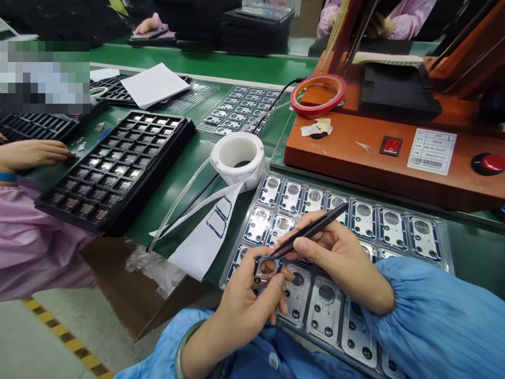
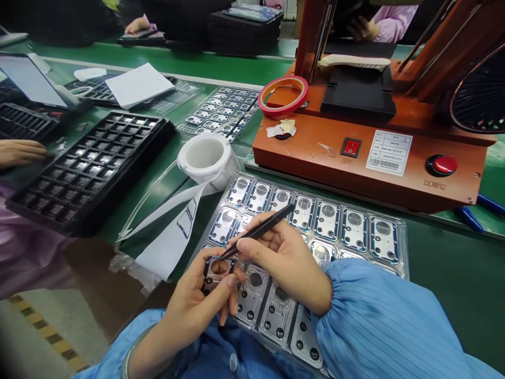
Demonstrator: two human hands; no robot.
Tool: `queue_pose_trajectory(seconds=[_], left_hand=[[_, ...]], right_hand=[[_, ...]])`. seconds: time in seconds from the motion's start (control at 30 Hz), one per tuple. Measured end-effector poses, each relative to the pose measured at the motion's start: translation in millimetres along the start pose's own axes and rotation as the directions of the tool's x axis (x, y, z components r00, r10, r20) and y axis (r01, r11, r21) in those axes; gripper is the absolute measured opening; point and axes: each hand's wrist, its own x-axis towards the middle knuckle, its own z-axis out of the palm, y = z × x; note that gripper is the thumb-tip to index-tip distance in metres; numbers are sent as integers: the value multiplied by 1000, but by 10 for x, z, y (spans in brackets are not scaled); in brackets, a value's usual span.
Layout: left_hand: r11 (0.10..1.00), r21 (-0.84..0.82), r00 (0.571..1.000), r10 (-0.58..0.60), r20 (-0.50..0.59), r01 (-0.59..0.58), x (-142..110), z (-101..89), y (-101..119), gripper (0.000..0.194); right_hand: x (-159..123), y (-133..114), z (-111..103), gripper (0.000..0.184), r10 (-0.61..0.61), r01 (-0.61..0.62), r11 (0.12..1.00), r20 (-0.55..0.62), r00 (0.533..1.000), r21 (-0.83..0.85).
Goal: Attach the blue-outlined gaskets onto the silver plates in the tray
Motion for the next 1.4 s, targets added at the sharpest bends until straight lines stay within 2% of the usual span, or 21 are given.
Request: queue_pose_trajectory(seconds=[0.3,0.47,0.63,0.7,0.93,1.17,1.4], left_hand=[[1000,16,997,-17,76,16,21,-59,-27,28],[999,41,994,-13,105,9,17,-68,-17,28],[1000,22,1000,-13,18,12,11,-19,9,30],[1000,18,1000,-15,15,15,8,-11,10,28],[998,6,986,62,154,-64,26,-104,-42,21],[995,-89,991,63,117,-53,28,-93,-3,27],[991,-132,1000,23,19,-21,14,-31,29,30]], right_hand=[[14,-9,13,27,22,-22,1000,-8,1000,16],[12,-9,13,25,-4,4,1000,5,1000,16],[-2,6,17,22,-21,21,1000,-2,1000,-3],[-4,12,14,22,-13,13,1000,-11,1000,-10],[5,7,0,23,-6,6,1000,0,1000,-17],[-5,4,-10,21,-12,12,1000,12,1000,-11],[-17,17,-21,22,-21,20,999,-25,999,-41]])
